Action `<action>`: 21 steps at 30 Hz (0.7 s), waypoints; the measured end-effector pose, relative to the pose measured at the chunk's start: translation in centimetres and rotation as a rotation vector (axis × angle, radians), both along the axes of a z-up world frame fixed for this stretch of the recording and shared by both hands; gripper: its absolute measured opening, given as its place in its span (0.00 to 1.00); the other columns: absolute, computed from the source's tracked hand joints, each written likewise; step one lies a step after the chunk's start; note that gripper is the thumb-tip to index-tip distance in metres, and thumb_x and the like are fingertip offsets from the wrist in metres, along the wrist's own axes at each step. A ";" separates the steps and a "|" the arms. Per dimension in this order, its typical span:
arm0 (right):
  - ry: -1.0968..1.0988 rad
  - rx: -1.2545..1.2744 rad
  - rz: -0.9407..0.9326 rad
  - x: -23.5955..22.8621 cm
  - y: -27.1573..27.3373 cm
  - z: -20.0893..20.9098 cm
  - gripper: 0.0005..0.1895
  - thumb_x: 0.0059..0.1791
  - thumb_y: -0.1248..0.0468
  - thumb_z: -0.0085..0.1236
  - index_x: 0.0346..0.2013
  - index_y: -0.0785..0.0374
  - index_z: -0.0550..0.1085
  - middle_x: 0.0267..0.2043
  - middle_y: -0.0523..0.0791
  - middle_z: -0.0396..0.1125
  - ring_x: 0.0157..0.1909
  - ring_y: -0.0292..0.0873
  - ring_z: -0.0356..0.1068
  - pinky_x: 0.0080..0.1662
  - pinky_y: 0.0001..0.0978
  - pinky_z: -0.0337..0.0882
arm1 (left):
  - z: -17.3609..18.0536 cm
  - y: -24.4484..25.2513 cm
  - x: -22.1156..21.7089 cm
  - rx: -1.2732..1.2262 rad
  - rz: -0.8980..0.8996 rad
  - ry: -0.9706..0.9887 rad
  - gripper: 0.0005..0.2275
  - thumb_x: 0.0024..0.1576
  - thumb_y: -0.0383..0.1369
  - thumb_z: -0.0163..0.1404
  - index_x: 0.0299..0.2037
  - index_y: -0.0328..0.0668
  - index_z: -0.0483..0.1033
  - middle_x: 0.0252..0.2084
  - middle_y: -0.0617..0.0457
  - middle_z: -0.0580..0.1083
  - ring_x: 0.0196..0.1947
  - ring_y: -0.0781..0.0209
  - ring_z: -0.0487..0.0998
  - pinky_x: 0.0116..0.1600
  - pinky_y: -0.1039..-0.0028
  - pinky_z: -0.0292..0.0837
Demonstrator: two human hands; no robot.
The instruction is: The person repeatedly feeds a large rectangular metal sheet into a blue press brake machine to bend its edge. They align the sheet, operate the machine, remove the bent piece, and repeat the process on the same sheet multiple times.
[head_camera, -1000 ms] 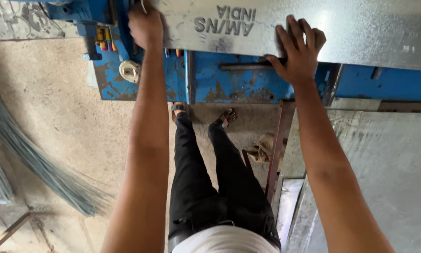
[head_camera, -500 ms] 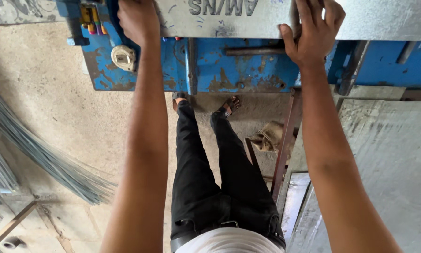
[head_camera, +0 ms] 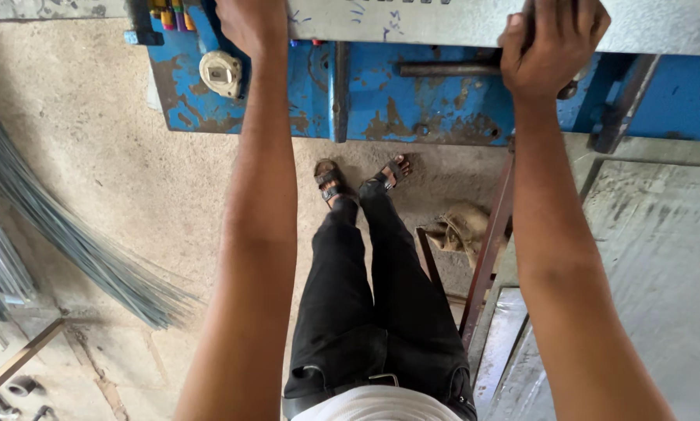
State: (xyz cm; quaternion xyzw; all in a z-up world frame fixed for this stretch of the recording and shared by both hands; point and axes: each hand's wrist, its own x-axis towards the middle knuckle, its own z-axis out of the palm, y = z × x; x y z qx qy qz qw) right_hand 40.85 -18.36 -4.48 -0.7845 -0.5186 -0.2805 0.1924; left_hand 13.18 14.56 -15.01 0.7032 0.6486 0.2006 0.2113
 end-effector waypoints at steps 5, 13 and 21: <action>-0.003 0.009 -0.018 -0.3 -0.1 0.2 0.25 0.61 0.51 0.40 0.59 0.60 0.79 0.55 0.49 0.77 0.61 0.50 0.68 0.58 0.50 0.62 | 0.4 -0.6 0.4 0.047 -0.010 0.002 0.19 0.54 0.45 0.54 0.39 0.30 0.77 0.42 0.35 0.79 0.44 0.34 0.81 0.48 0.51 0.77; -0.031 -0.060 -0.005 -0.8 0.3 1.6 0.25 0.59 0.55 0.39 0.62 0.63 0.77 0.57 0.49 0.75 0.62 0.54 0.68 0.59 0.52 0.61 | 3.8 -0.7 1.7 -0.125 -0.021 0.037 0.16 0.55 0.44 0.53 0.35 0.36 0.80 0.39 0.37 0.80 0.41 0.34 0.81 0.46 0.52 0.78; 0.053 -0.135 -0.047 -1.7 0.1 2.7 0.27 0.60 0.54 0.38 0.66 0.65 0.75 0.64 0.53 0.72 0.67 0.57 0.65 0.62 0.53 0.59 | 5.4 -1.1 2.6 -0.006 0.012 0.055 0.16 0.55 0.46 0.48 0.36 0.41 0.78 0.34 0.37 0.81 0.37 0.34 0.82 0.41 0.50 0.79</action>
